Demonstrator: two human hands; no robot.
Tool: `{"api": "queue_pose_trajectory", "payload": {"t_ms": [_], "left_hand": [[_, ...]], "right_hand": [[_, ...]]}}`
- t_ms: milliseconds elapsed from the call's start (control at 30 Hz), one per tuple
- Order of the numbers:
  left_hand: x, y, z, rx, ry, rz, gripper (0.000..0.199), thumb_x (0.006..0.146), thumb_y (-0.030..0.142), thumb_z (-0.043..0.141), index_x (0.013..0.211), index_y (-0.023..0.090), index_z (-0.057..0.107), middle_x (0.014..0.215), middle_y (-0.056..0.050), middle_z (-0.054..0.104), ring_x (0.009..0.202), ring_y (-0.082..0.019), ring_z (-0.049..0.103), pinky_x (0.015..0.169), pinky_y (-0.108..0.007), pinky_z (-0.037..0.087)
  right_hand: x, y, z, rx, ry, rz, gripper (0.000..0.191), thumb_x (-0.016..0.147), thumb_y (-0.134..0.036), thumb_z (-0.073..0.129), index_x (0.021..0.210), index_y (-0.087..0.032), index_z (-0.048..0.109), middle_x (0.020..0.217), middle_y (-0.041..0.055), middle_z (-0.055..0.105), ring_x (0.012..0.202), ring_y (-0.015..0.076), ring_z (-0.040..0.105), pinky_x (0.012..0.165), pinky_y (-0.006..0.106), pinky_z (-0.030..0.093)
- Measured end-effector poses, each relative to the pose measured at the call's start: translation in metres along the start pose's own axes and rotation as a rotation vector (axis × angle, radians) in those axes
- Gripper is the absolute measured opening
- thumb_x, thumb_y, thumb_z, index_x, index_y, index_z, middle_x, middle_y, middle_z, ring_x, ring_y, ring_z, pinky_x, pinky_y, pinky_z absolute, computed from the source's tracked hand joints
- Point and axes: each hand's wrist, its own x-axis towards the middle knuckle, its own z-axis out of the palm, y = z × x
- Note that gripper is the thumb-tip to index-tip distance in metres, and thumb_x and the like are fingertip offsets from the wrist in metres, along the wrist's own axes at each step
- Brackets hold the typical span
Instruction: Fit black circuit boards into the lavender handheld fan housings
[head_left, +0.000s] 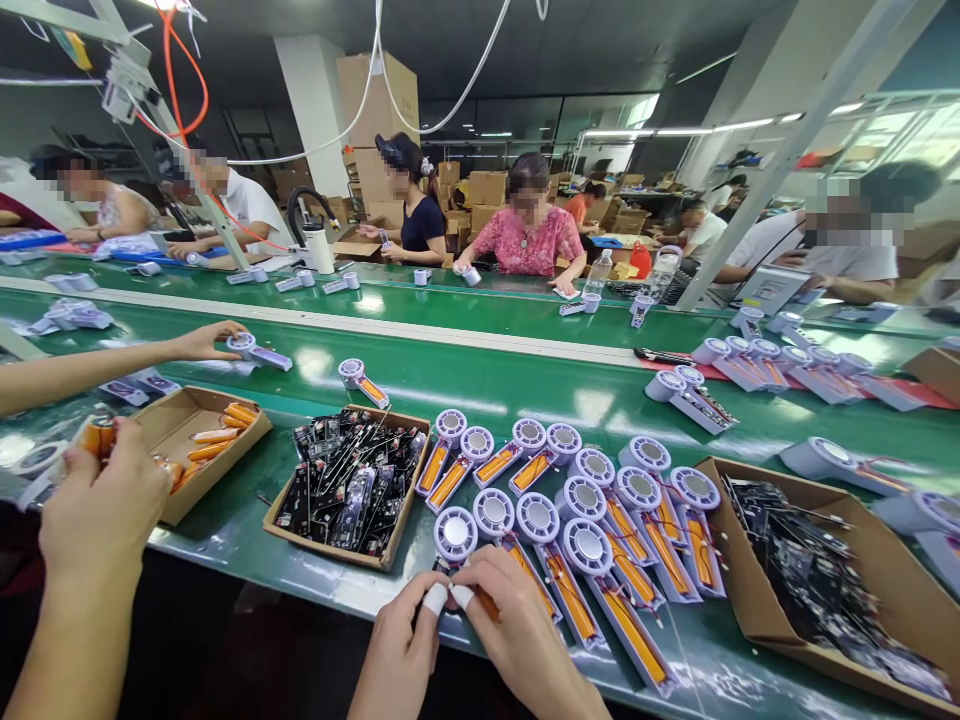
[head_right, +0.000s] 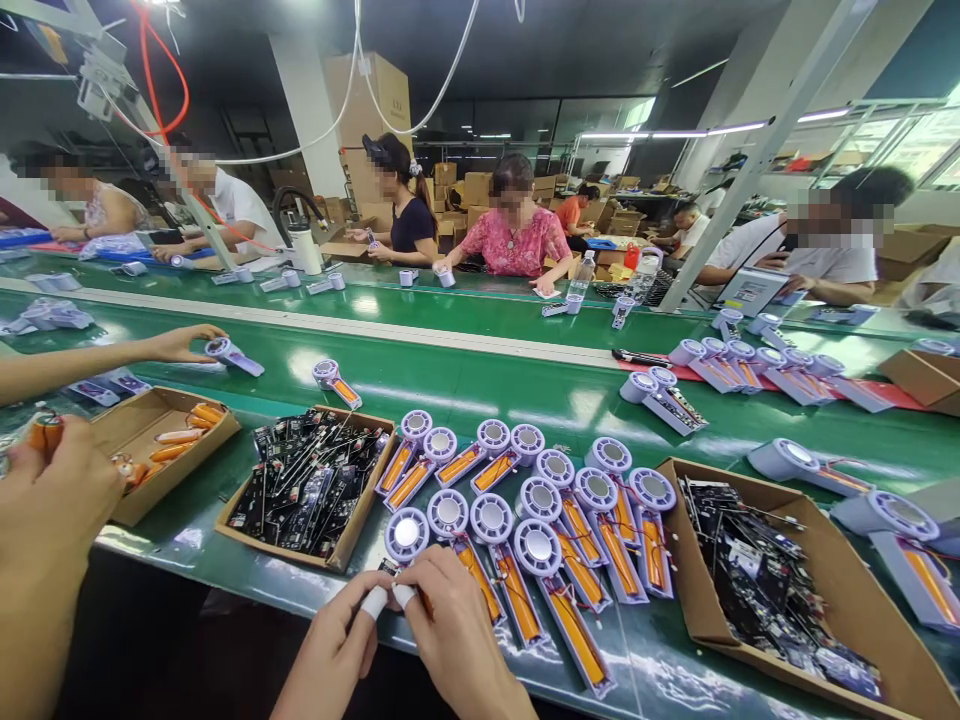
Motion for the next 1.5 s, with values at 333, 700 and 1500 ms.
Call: {"api": "queue_pose_trajectory", "payload": {"t_ms": [333,700,1500], "left_hand": [[-0.009,0.0,0.005,0.091,0.167,0.044,0.039,0.091,0.045,0.046,0.119,0.02,0.057,0.057,0.003,0.06,0.048,-0.015,0.053,0.055,-0.026,0.047],[-0.007,-0.016,-0.005,0.393,0.202,0.467,0.033,0.091,0.025,0.048,0.117,0.022,0.068,0.117,-0.008,0.073,0.104,-0.022,0.07,0.086,-0.027,0.057],[-0.001,0.006,-0.035,0.3,-0.053,0.073,0.041,0.088,0.025,0.048,0.128,0.026,0.061,0.088,-0.003,0.076,0.08,-0.02,0.069,0.08,-0.028,0.05]], "right_hand": [[0.003,-0.004,0.008,-0.131,0.078,0.013,0.019,0.084,-0.002,0.054,0.084,-0.02,0.059,0.087,0.0027,0.06,0.083,0.0204,0.055,0.071,0.03,0.041],[-0.002,-0.005,0.011,-0.467,0.024,-0.054,0.022,0.085,-0.001,0.047,0.085,-0.021,0.056,0.09,0.0039,0.06,0.081,0.0231,0.053,0.071,0.034,0.038],[-0.011,0.008,-0.043,-0.073,0.031,0.136,0.04,0.09,-0.008,0.045,0.122,-0.029,0.057,0.12,0.0039,0.061,0.11,0.0211,0.058,0.095,0.034,0.045]]}}
